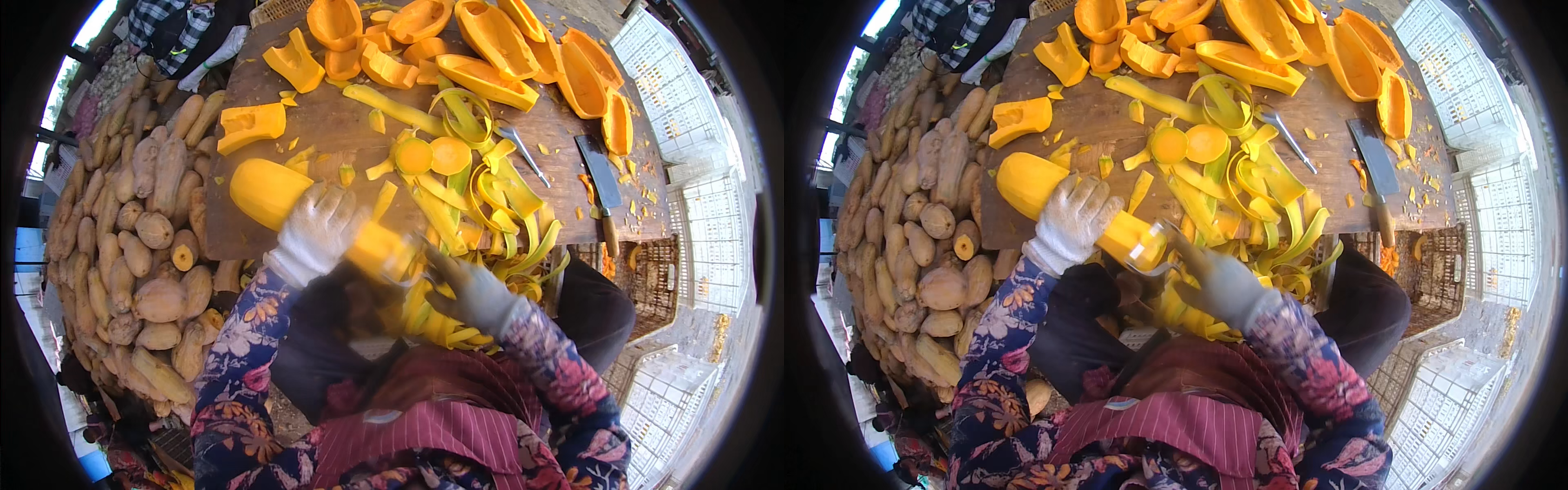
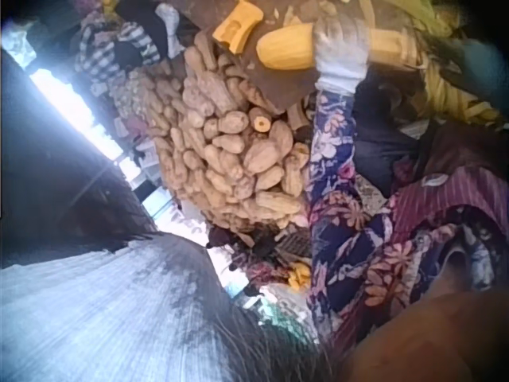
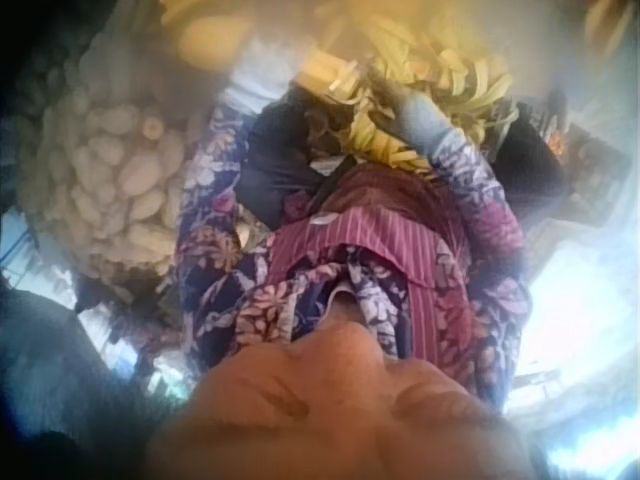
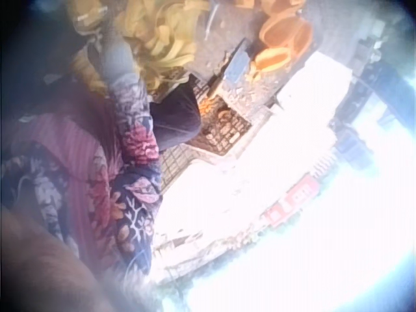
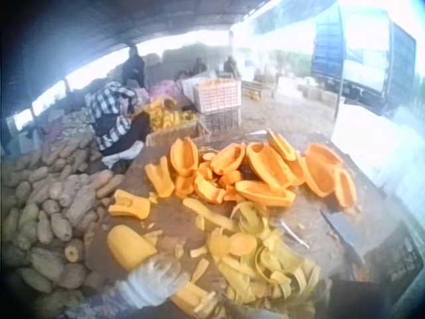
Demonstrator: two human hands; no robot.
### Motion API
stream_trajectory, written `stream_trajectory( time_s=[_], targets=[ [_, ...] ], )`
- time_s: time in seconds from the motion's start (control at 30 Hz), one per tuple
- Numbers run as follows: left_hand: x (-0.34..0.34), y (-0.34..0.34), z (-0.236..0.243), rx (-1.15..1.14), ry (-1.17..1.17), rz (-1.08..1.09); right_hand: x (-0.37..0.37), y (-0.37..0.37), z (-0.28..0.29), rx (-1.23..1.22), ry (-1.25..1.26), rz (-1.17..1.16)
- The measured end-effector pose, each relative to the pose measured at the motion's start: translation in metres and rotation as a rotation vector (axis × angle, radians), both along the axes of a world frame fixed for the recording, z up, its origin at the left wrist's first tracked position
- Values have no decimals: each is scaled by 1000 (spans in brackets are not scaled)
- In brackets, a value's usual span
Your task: The person peels a butternut squash using a peeler, then cuts it into pieces with a knife. The peeled skin and cut pieces are placed on a wooden board.
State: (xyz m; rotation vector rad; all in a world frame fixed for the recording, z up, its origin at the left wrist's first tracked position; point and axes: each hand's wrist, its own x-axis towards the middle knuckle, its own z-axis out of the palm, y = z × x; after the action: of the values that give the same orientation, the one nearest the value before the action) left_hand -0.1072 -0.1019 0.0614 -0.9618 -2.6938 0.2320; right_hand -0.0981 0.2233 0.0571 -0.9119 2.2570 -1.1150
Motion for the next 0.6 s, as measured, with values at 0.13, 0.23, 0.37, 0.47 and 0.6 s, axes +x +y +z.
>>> stream_trajectory(
  time_s=[0.13,0.23,0.37,0.47,0.6],
  targets=[
    [-1,-6,-3,118,92,-6,50,35,4,196,-200,-9],
    [-1,-7,-2,55,44,-20,42,31,0,42,-290,-258],
    [2,-6,1,64,40,-37,9,-5,-11,-11,-199,-150],
    [2,-8,2,61,70,-49,26,-7,-14,-34,-132,-90],
    [3,-13,3,124,118,-5,63,11,-13,-152,-470,-292]
  ],
)
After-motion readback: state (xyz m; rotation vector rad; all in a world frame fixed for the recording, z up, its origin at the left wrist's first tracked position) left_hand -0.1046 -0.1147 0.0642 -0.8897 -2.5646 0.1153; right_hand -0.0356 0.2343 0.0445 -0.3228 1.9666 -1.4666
